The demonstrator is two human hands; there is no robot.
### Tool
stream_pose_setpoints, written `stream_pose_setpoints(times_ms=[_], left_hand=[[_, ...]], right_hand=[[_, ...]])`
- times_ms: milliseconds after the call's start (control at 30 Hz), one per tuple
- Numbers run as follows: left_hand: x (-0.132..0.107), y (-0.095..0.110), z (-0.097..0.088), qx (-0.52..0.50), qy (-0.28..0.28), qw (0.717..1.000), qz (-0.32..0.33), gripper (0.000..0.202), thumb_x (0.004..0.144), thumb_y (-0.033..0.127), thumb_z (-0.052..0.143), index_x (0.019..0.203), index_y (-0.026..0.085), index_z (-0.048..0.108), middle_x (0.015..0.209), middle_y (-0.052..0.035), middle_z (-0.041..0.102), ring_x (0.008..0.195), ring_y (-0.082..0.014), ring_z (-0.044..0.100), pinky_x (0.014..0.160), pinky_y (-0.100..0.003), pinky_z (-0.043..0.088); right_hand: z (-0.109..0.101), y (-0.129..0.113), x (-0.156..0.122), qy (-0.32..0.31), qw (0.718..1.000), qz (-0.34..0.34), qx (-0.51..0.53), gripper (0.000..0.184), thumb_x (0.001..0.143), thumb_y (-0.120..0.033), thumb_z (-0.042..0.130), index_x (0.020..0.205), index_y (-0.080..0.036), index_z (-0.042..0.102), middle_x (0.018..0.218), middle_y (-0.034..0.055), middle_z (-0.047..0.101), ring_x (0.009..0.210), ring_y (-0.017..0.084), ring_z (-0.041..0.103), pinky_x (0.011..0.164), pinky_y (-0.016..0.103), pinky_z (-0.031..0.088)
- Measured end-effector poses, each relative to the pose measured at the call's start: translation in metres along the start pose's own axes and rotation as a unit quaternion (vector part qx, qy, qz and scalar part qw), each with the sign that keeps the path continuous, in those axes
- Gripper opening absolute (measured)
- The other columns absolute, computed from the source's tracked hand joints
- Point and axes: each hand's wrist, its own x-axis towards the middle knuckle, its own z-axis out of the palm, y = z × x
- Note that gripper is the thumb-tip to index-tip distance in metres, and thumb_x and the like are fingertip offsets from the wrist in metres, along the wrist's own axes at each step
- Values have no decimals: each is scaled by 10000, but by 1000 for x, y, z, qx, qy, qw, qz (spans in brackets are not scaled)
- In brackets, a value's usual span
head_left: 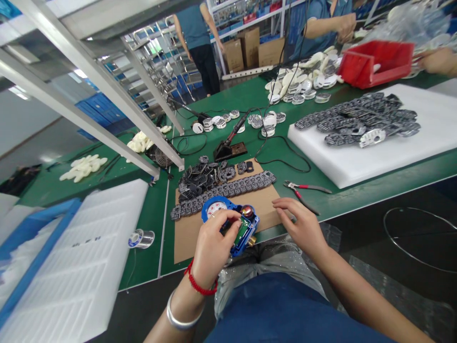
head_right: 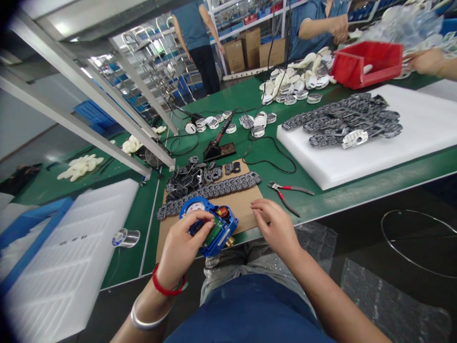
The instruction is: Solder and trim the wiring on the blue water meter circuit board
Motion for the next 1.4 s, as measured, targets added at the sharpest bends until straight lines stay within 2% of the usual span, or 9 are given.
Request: stream_pose_setpoints(times_ms=[167, 333, 433, 533, 667, 767, 1200, 1300, 1400], left_hand=[[-2, -1, 1, -9, 6, 1000, -4, 87, 848, 182, 559, 869, 220, 635, 907, 3, 694, 863, -156, 631, 820, -285, 466], [-4, -5, 2, -25, 9, 1000, -7, 83, 848, 190, 559, 873, 218, 633, 910, 0, 688, 877, -161, 625, 826, -285, 457], [-4, -5, 3, -35, 8, 999, -17, 84, 851, 193, 557, 877, 222, 632, 913, 5, 684, 880, -157, 620, 830, -283, 451], [-4, -6, 2, -46, 8, 999, -24, 79, 852, 198, 558, 864, 225, 631, 889, 12, 683, 855, -154, 622, 817, -284, 456], [-4, -7, 2, -61, 12, 998, -29, 77, 849, 203, 555, 849, 222, 630, 872, 8, 684, 836, -161, 625, 803, -295, 467], [-5, -8, 2, -64, 11, 997, -29, 73, 847, 202, 557, 845, 219, 628, 871, 5, 683, 834, -162, 622, 792, -293, 467], [-7, -9, 5, -54, 15, 998, -3, 75, 861, 184, 553, 873, 227, 613, 912, 12, 669, 878, -146, 608, 830, -274, 442], [-6, -10, 5, -56, 19, 998, -1, 73, 864, 187, 555, 881, 228, 612, 919, 12, 666, 890, -144, 604, 846, -275, 438], [-9, -14, 8, -66, 30, 997, 1, 70, 863, 191, 561, 884, 232, 613, 917, 13, 664, 894, -144, 604, 857, -281, 441]], right_hand=[[-1, -48, 14, -53, 995, -71, 41, 153, 938, -239, 500, 1026, -244, 625, 1100, 67, 641, 1064, 230, 581, 930, 430, 476], [2, -61, 16, -75, 992, -91, 52, 177, 931, -192, 506, 1055, -243, 622, 1149, 56, 615, 1098, 204, 558, 951, 397, 465], [3, -48, 14, -29, 996, -69, 40, 169, 929, -180, 502, 1030, -242, 623, 1148, 53, 620, 1110, 203, 555, 976, 394, 447], [5, -21, 11, 7, 999, -36, 11, 167, 934, -191, 478, 1009, -237, 621, 1115, 61, 635, 1090, 214, 570, 983, 405, 443], [9, 19, 2, 23, 999, -7, -23, 187, 939, -211, 445, 1023, -226, 612, 1085, 81, 645, 1051, 241, 588, 949, 436, 463], [13, 35, -6, 34, 999, 9, -38, 202, 940, -211, 431, 1038, -221, 607, 1067, 86, 648, 1024, 247, 597, 928, 443, 469], [16, 31, -8, 33, 997, 33, -59, 235, 941, -185, 399, 1045, -222, 606, 1032, 75, 653, 954, 225, 622, 868, 386, 501], [7, 27, -1, 25, 996, 25, -78, 241, 942, -203, 407, 1088, -227, 598, 1075, 75, 649, 1019, 226, 605, 918, 391, 480], [-10, 39, 8, 27, 991, 19, -129, 288, 915, -255, 484, 1186, -210, 567, 1231, 107, 588, 1174, 272, 516, 1031, 468, 377]])
